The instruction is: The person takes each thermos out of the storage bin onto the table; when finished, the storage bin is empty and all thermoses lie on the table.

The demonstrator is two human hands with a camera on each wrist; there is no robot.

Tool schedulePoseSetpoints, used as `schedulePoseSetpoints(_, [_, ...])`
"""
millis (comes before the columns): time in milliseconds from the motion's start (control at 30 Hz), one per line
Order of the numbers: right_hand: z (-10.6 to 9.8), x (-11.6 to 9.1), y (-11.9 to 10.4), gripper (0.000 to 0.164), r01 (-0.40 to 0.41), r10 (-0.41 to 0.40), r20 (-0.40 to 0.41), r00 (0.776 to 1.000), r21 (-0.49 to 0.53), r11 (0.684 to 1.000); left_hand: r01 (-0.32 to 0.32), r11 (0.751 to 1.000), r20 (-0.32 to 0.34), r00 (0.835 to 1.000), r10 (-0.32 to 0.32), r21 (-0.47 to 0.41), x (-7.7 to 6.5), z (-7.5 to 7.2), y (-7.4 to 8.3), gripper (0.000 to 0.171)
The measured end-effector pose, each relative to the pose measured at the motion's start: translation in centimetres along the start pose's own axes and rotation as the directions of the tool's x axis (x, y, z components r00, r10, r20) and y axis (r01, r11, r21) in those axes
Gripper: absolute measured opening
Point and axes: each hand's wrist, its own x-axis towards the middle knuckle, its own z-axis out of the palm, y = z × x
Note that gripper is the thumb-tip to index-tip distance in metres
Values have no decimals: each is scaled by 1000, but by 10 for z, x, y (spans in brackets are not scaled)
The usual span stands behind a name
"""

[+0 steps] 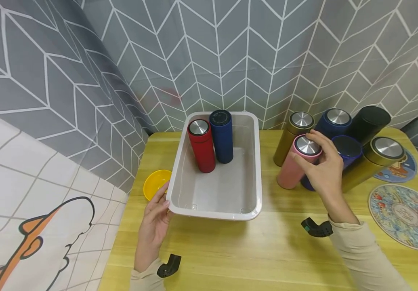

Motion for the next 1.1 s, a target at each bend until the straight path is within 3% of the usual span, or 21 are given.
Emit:
schedulePoseSetpoints(300, [-2,-5,-10,55,43,-42,-50,998,36,998,13,1000,4,1000,-13,-8,-1,-1,0,52])
schedulePoseSetpoints(633, [-4,-4,-24,47,111,-110,-44,993,27,993,15,1000,0,1000,-15,-22,-3,-1,1,52])
schedulePoseSetpoints(867, [4,-4,-45,50,203,-203,48,978,21,979,8,1000,-4,1000,-8,6,-1,-1,2,52])
schedulePoseSetpoints(1100, [24,6,-72,47,217,-205,193,960,-46,975,8,1000,-19,1000,-7,23,0,1,4,52])
